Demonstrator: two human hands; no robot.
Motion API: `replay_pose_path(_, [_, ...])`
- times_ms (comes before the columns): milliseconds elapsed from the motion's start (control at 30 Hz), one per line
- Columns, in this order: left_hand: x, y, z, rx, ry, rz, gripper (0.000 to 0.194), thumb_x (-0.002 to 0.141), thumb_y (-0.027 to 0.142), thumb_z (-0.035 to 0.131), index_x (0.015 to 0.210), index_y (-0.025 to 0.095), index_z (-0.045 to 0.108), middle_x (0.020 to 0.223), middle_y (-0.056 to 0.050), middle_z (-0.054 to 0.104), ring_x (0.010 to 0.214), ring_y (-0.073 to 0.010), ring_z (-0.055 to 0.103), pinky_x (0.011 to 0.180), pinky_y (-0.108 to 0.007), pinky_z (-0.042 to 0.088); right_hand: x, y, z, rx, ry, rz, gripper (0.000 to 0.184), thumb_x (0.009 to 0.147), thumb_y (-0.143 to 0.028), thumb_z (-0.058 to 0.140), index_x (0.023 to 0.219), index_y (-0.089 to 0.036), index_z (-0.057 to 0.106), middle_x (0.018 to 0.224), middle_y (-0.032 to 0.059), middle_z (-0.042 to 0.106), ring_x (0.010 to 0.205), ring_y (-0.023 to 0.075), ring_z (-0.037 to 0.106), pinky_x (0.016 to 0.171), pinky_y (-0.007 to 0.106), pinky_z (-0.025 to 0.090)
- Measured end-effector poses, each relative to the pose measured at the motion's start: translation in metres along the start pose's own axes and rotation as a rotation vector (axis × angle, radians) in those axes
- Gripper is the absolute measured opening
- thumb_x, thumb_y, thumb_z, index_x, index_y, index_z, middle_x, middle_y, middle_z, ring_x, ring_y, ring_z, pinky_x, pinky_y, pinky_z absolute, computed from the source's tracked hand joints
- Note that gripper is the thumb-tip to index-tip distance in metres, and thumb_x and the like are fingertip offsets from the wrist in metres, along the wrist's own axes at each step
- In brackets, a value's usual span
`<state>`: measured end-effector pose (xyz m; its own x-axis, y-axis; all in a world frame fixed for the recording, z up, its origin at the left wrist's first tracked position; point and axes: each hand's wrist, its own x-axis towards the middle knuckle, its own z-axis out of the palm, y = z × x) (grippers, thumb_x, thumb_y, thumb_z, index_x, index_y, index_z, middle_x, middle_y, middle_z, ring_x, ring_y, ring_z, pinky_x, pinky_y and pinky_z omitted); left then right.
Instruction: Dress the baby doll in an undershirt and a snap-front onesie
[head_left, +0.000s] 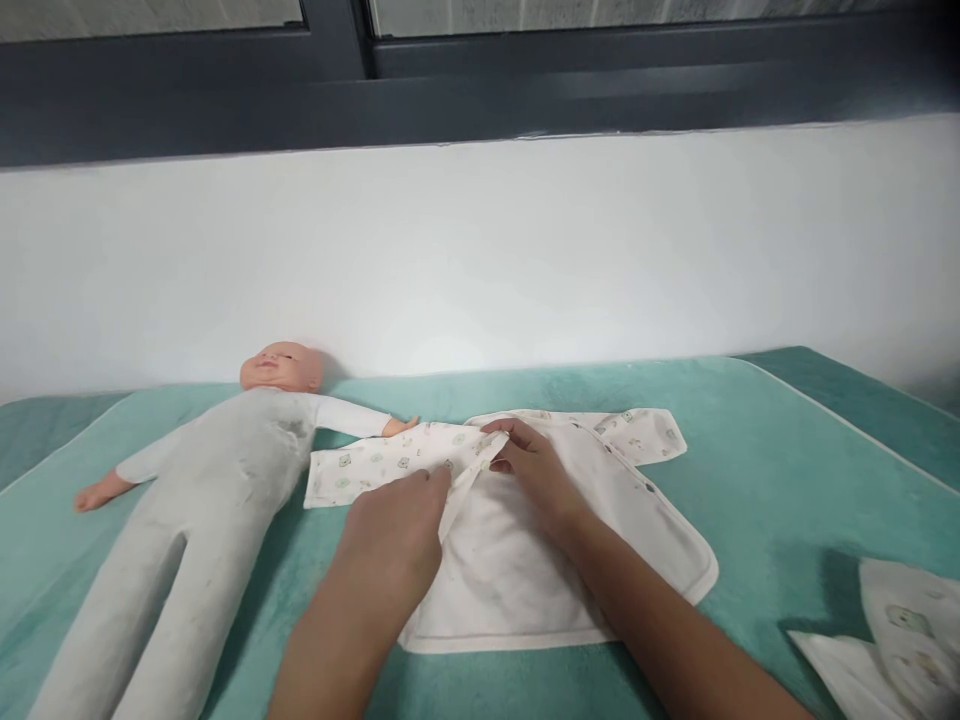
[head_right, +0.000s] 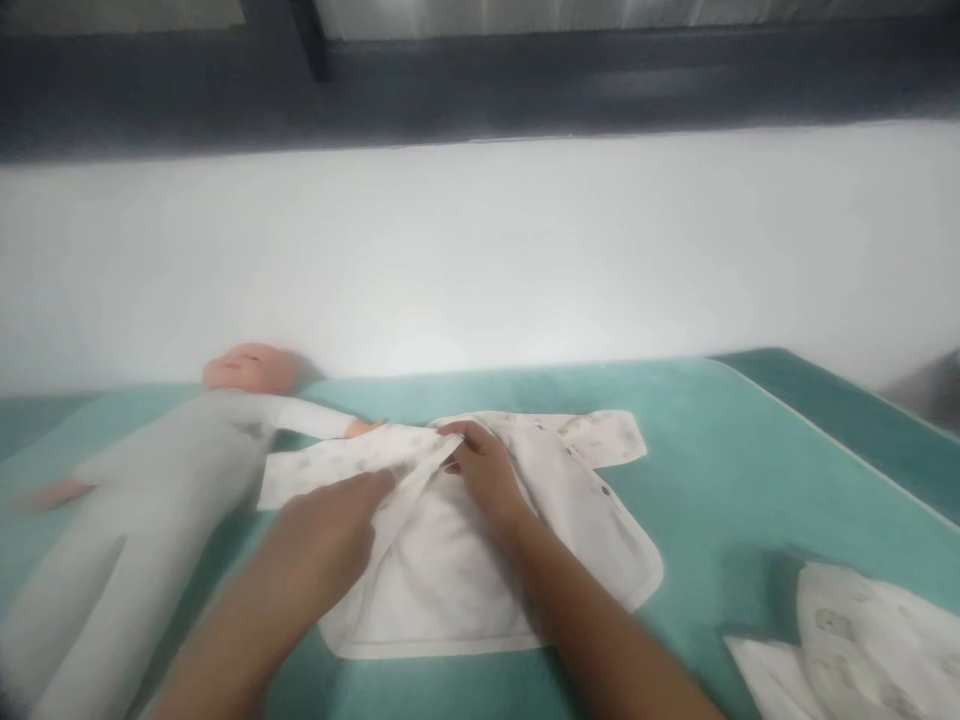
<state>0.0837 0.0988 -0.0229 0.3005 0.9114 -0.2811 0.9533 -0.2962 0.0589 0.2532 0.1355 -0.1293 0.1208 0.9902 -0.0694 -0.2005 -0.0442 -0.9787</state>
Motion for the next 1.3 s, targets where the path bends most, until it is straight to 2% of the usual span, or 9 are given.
replay_pose_path(133, [-0.008, -0.010, -0.012, 0.010, 0.056, -0.091, 0.037, 0.079, 0.003, 0.036, 0.101, 0.023, 0.059, 0.102, -0.005, 0.066, 0.091, -0.0208, 0.063, 0.070, -0.028, 0.041, 0.000, 0.002, -0.003, 0.048, 0.014, 0.052, 0.024, 0.075, -0.028, 0.058, 0.096, -0.024, 0.068, 0.071, -0.0011, 0.066, 0.074, 0.0163, 0.064, 0.081, 0.035, 0.051])
replay_pose_path(233, [-0.002, -0.014, -0.012, 0.027, 0.116, -0.114, 0.031, 0.081, 0.005, 0.035, 0.096, 0.022, 0.057, 0.103, -0.004, 0.066, 0.090, -0.0217, 0.062, 0.065, -0.029, 0.038, -0.003, 0.000, -0.002, 0.097, 0.003, 0.040, 0.025, 0.074, -0.027, 0.060, 0.098, -0.023, 0.068, 0.078, 0.0008, 0.068, 0.076, 0.0169, 0.064, 0.080, 0.035, 0.052])
replay_pose_path(333, [0.012, -0.014, -0.002, 0.000, 0.108, -0.068, 0.023, 0.082, 0.013, 0.039, 0.095, 0.022, 0.056, 0.099, -0.004, 0.067, 0.086, -0.0228, 0.063, 0.063, -0.030, 0.037, -0.005, -0.003, 0.001, 0.179, -0.012, 0.036, 0.024, 0.074, -0.029, 0.064, 0.097, -0.023, 0.069, 0.091, 0.0029, 0.069, 0.080, 0.0171, 0.063, 0.078, 0.034, 0.052])
replay_pose_path(467, [0.029, -0.012, 0.016, -0.031, 0.088, -0.019, 0.020, 0.080, 0.019, 0.045, 0.096, 0.023, 0.057, 0.092, -0.005, 0.068, 0.076, -0.0228, 0.063, 0.061, -0.031, 0.035, -0.006, -0.007, 0.004, 0.243, -0.071, 0.067, 0.024, 0.074, -0.031, 0.066, 0.097, -0.022, 0.068, 0.091, 0.0038, 0.069, 0.082, 0.0196, 0.064, 0.078, 0.037, 0.052])
replay_pose_path(600, [0.036, -0.010, 0.028, -0.030, 0.140, 0.027, 0.023, 0.081, 0.016, 0.041, 0.095, 0.024, 0.057, 0.084, -0.005, 0.068, 0.072, -0.0220, 0.061, 0.059, -0.030, 0.032, -0.007, -0.009, 0.003, 0.244, -0.073, 0.024, 0.019, 0.076, -0.030, 0.065, 0.092, -0.022, 0.068, 0.096, 0.0040, 0.067, 0.087, 0.0191, 0.061, 0.076, 0.034, 0.052])
replay_pose_path(733, [0.035, -0.008, 0.029, -0.040, 0.154, 0.059, 0.025, 0.080, 0.011, 0.039, 0.091, 0.024, 0.057, 0.081, -0.004, 0.067, 0.068, -0.0208, 0.060, 0.056, -0.029, 0.029, -0.008, -0.011, 0.003, 0.218, -0.093, -0.006, 0.020, 0.076, -0.028, 0.065, 0.095, -0.023, 0.067, 0.097, 0.0028, 0.066, 0.091, 0.0189, 0.059, 0.079, 0.033, 0.052])
replay_pose_path(867, [0.021, -0.006, 0.020, -0.100, 0.089, 0.101, 0.025, 0.081, 0.011, 0.038, 0.090, 0.023, 0.057, 0.082, -0.004, 0.066, 0.069, -0.0190, 0.059, 0.058, -0.029, 0.030, -0.011, -0.013, 0.004, 0.207, -0.163, -0.044, 0.028, 0.075, -0.023, 0.066, 0.103, -0.025, 0.065, 0.101, 0.0018, 0.066, 0.098, 0.0209, 0.059, 0.088, 0.037, 0.049])
replay_pose_path(1067, [-0.008, -0.009, 0.000, -0.194, -0.104, 0.188, 0.013, 0.085, 0.019, 0.040, 0.082, 0.021, 0.053, 0.080, -0.002, 0.063, 0.068, -0.0162, 0.055, 0.059, -0.027, 0.030, -0.015, -0.015, 0.008, 0.107, -0.245, -0.047, 0.041, 0.077, -0.026, 0.069, 0.116, -0.029, 0.059, 0.120, 0.0021, 0.063, 0.116, 0.0229, 0.056, 0.099, 0.039, 0.044])
replay_pose_path(1300, [-0.010, -0.010, -0.005, -0.238, -0.090, 0.263, 0.013, 0.084, 0.023, 0.041, 0.072, 0.019, 0.046, 0.076, 0.000, 0.058, 0.067, -0.0147, 0.050, 0.057, -0.029, 0.024, -0.014, 0.000, 0.007, -0.085, -0.308, -0.124, 0.054, 0.076, -0.023, 0.066, 0.128, -0.032, 0.056, 0.130, 0.0029, 0.059, 0.113, 0.0231, 0.058, 0.097, 0.040, 0.046])
